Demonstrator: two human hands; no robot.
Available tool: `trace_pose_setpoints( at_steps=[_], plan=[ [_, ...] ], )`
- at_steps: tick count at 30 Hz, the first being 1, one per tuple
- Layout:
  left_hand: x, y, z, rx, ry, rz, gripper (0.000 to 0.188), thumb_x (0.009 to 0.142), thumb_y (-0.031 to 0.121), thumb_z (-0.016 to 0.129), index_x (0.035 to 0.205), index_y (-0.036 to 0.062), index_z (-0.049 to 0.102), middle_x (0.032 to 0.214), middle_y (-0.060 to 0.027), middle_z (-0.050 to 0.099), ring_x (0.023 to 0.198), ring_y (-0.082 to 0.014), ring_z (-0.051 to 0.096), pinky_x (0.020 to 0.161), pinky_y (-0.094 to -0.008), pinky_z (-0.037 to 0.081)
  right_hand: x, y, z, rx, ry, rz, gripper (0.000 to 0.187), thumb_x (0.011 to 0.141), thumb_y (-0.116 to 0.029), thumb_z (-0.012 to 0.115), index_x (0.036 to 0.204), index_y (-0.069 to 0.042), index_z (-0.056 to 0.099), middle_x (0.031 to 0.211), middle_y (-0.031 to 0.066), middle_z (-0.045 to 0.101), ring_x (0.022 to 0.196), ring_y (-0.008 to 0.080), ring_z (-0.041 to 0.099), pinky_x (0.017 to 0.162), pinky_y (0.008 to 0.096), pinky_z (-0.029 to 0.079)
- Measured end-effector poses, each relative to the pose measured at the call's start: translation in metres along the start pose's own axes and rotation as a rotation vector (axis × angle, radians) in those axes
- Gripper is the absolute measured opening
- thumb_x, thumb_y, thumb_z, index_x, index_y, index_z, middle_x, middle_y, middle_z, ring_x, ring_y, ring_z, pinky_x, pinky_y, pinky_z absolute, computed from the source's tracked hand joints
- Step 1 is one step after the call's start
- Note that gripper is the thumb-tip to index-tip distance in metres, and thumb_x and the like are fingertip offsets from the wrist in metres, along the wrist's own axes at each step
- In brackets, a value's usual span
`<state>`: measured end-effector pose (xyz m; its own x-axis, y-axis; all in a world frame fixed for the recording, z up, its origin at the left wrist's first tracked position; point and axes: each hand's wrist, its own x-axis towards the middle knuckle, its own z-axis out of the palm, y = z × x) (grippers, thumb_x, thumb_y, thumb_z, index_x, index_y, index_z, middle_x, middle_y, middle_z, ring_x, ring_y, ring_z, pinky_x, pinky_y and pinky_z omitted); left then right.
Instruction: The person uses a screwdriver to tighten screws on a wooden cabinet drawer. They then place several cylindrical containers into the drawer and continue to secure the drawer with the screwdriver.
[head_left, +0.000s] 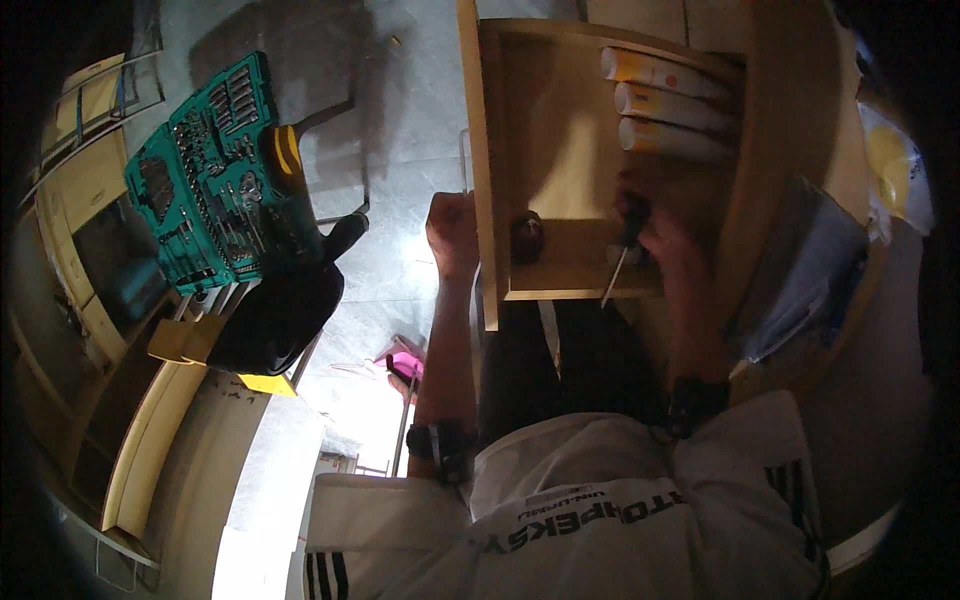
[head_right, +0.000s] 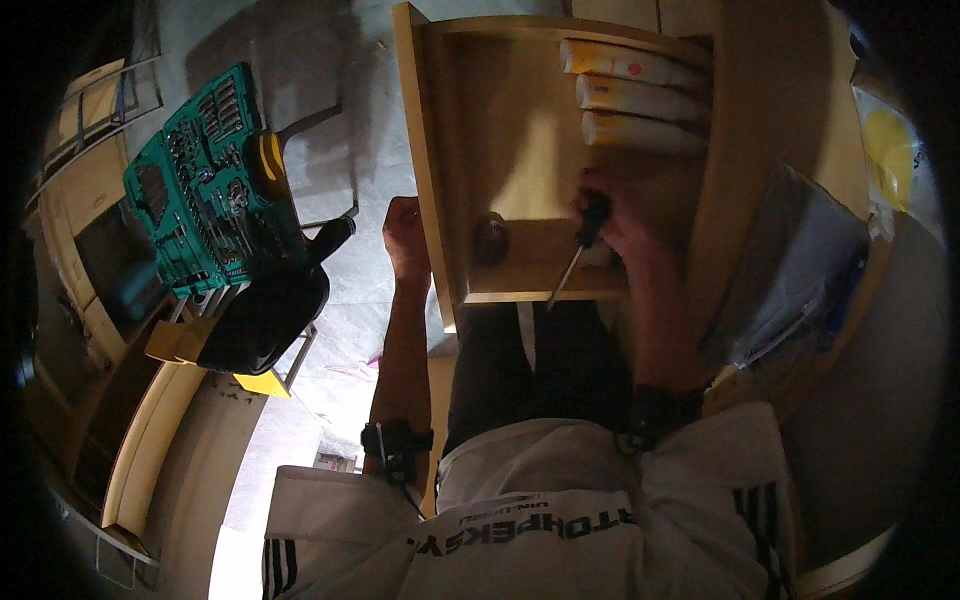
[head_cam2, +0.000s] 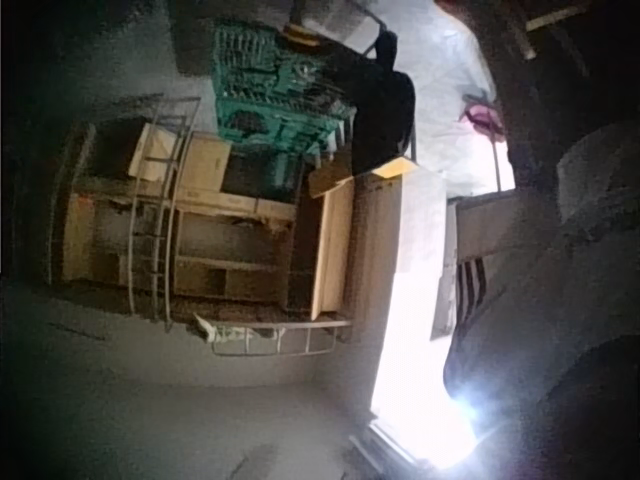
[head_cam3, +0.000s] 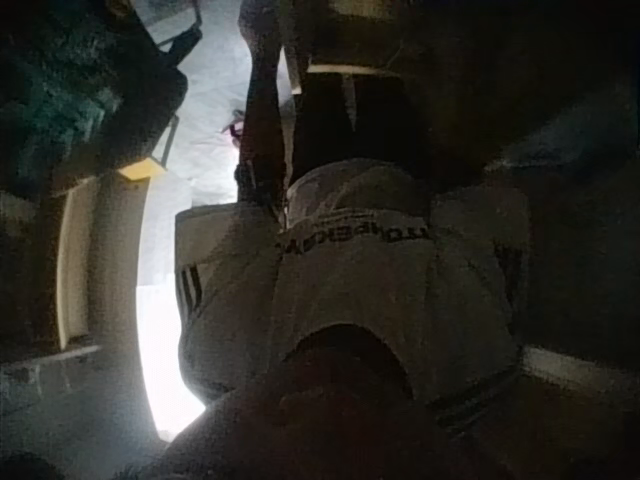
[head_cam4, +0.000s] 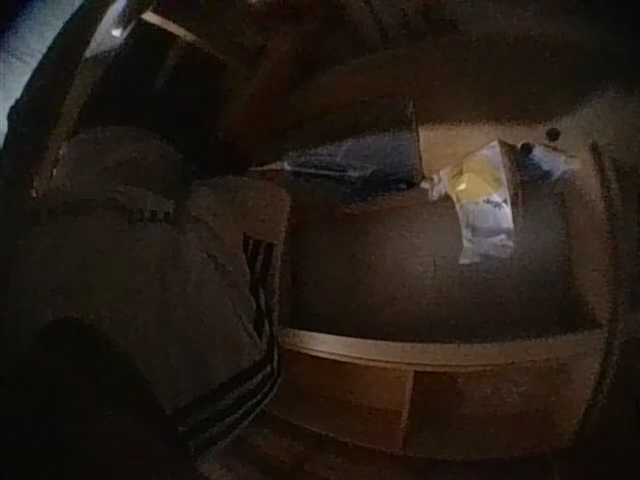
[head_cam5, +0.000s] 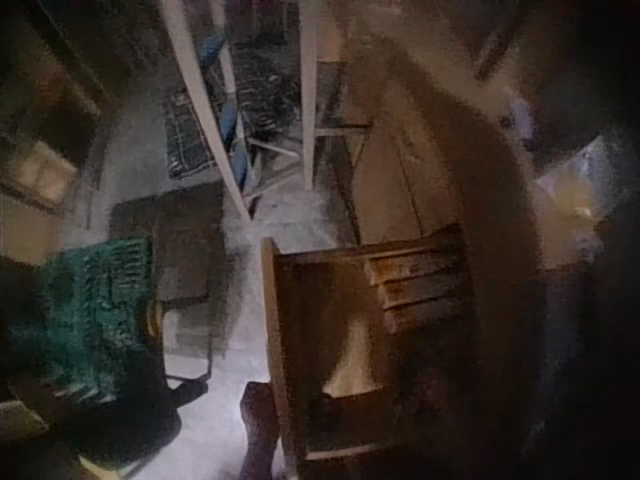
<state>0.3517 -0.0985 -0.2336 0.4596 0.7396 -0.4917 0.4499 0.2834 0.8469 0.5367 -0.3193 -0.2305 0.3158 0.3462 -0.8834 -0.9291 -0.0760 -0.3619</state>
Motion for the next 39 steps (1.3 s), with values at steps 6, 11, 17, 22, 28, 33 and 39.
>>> trace_pose_setpoints(
  at_steps=[6,11,17,22,28,33,39],
  plan=[
    [-0.002,0.006,-0.002,-0.084,-0.038,-0.072,0.010,0.086,0.007,0.060,0.079,0.0030,0.054,0.067,-0.0021,0.058,0.057,-0.0064,0.052,0.050,-0.0212,0.043,0.011,0.028,0.066,-0.018,-0.352,0.472,0.027,0.084,-0.032,0.061,0.092,-0.007,0.057,0.062,0.0015,0.053,0.047,0.0112,0.049,0.041,0.0226,0.040],
    [-0.001,0.014,-0.002,0.000,-0.047,-0.106,0.006,0.084,0.006,0.059,0.080,0.0024,0.056,0.067,-0.0035,0.060,0.056,-0.0085,0.055,0.049,-0.0218,0.045,0.028,0.047,0.093,-0.067,-0.348,0.466,0.028,0.086,-0.036,0.058,0.079,-0.009,0.057,0.056,0.0017,0.052,0.040,0.0100,0.045,0.035,0.0236,0.033],
    [-0.004,0.006,0.000,0.009,-0.036,-0.101,0.006,0.085,0.007,0.058,0.081,0.0022,0.057,0.070,-0.0045,0.061,0.058,-0.0100,0.056,0.051,-0.0234,0.046,0.033,0.053,0.098,-0.138,-0.321,0.377,0.027,0.086,-0.032,0.058,0.077,-0.006,0.057,0.055,0.0032,0.052,0.037,0.0117,0.045,0.034,0.0250,0.034],
    [-0.002,-0.004,0.004,0.323,0.002,-0.041,0.013,0.083,0.011,0.062,0.082,-0.0003,0.055,0.071,-0.0049,0.060,0.063,-0.0115,0.056,0.058,-0.0261,0.047,0.032,0.051,0.098,-0.118,-0.283,0.419,0.027,0.087,-0.030,0.057,0.077,-0.004,0.057,0.056,0.0045,0.054,0.035,0.0125,0.044,0.032,0.0256,0.033],
    [-0.006,0.000,0.005,0.219,-0.002,-0.047,0.017,0.083,0.013,0.065,0.080,-0.0005,0.054,0.072,-0.0042,0.059,0.067,-0.0092,0.054,0.061,-0.0254,0.046,0.037,0.055,0.094,0.012,-0.326,0.483,0.029,0.084,-0.030,0.059,0.075,-0.002,0.058,0.053,0.0049,0.053,0.032,0.0132,0.042,0.031,0.0260,0.032],
    [-0.009,0.005,0.009,0.014,0.056,-0.110,0.014,0.085,0.013,0.062,0.081,0.0015,0.055,0.074,-0.0024,0.059,0.068,-0.0084,0.052,0.063,-0.0259,0.046,0.041,0.057,0.092,-0.131,-0.362,0.397,0.025,0.082,-0.027,0.060,0.078,-0.003,0.061,0.054,0.0053,0.055,0.035,0.0131,0.045,0.033,0.0262,0.034],
    [-0.006,0.004,0.004,0.005,0.019,-0.238,0.014,0.086,0.015,0.061,0.087,0.0024,0.055,0.075,-0.0017,0.057,0.068,-0.0083,0.051,0.061,-0.0247,0.044,0.028,0.040,0.092,-0.344,-0.298,0.243,0.024,0.081,-0.028,0.059,0.074,-0.005,0.060,0.057,0.0054,0.056,0.038,0.0117,0.046,0.035,0.0238,0.034]
  ],
)
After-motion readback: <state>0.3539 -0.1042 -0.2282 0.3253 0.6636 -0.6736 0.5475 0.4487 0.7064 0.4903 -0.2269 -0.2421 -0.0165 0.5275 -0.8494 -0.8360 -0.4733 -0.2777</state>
